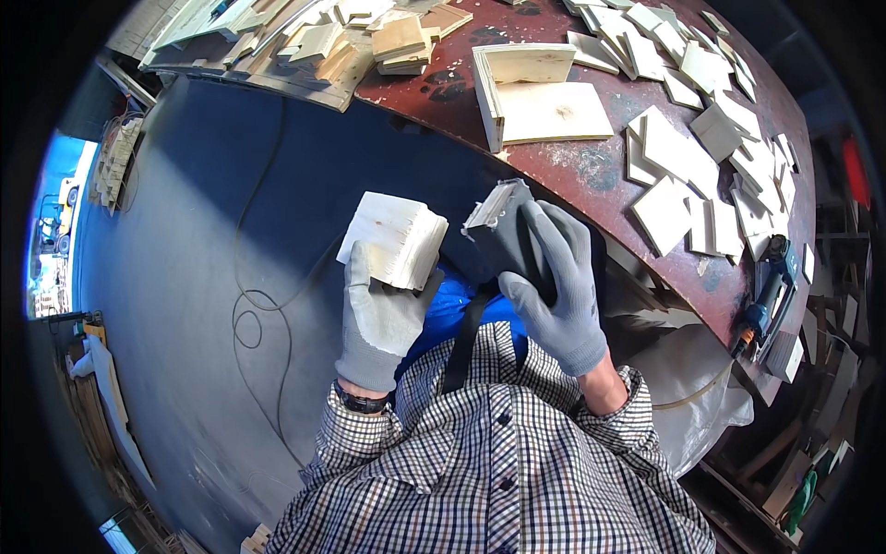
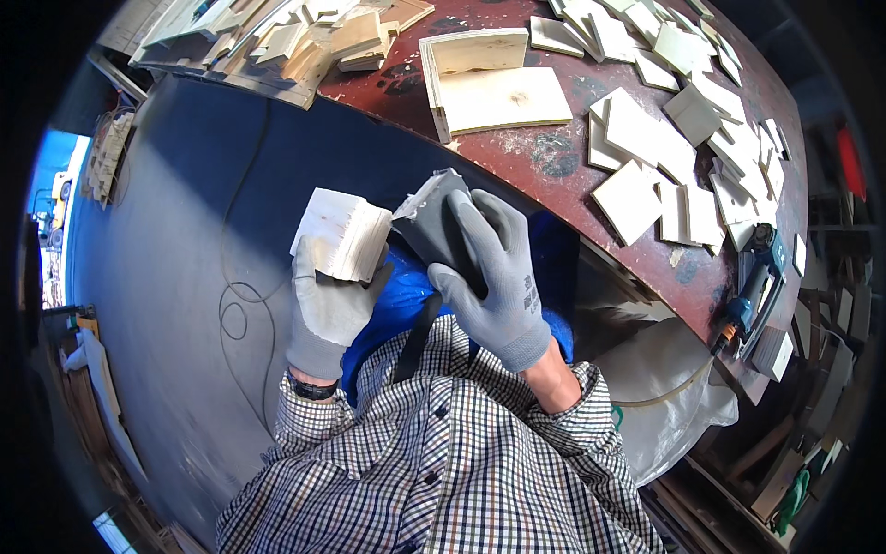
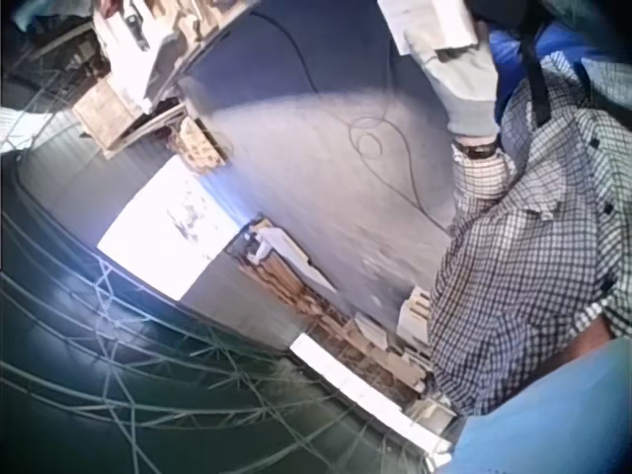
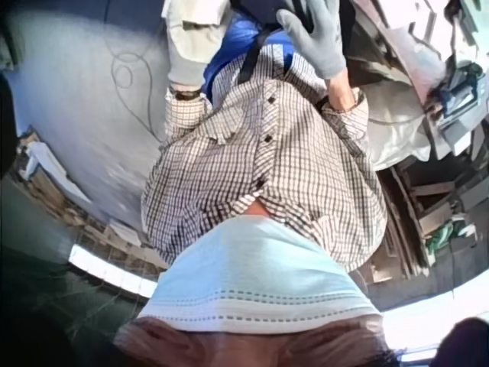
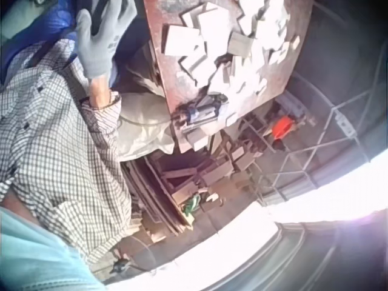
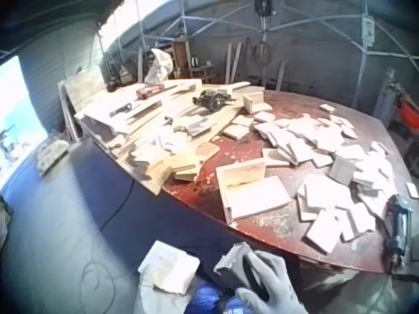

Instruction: The person uses a nail gun to fasten small wooden pieces into box shapes on a workbench. They then pick up a stack of finished boxes and sand the edges with a sanding block, inspecting the pieces as they work.

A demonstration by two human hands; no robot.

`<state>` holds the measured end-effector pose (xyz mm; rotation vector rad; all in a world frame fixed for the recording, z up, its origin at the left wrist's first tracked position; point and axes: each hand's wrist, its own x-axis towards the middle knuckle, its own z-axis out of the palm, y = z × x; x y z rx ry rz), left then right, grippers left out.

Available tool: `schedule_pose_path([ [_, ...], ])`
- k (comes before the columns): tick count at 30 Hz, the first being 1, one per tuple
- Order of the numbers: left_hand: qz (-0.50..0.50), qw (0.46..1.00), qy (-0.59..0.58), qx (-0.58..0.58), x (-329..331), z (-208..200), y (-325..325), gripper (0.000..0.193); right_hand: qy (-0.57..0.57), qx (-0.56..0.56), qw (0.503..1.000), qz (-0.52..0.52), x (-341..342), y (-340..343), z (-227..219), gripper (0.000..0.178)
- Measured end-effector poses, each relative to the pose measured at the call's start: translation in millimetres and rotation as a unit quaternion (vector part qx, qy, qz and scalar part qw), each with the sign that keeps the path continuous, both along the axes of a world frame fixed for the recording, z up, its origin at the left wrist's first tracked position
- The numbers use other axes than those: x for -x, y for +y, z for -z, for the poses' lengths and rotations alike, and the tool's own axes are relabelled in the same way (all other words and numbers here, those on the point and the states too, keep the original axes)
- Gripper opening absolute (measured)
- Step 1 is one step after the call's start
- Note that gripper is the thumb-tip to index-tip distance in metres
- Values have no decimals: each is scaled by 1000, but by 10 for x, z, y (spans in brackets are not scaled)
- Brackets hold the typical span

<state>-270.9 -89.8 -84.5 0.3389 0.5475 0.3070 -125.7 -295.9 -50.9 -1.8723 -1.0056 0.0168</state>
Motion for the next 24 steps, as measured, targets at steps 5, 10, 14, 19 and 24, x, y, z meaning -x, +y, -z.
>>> schedule_pose_path([
  [5,46,999,-14,-3,-132,-212,-301,68,-126,-98,985,-66,224,461,141,63],
  [10,-39,999,14,34,-131,-220,-225,75,-99,-10,995,2,73,221,609,70],
  [14,-23,998,-52,38,-88,-261,-85,80,-9,-3,997,72,40,45,614,83],
  [19,24,999,-39,15,-134,-232,-204,75,-107,-104,988,-47,249,456,46,71],
  [24,19,994,-101,42,-95,-313,-231,70,-124,-79,989,-17,178,450,393,65],
])
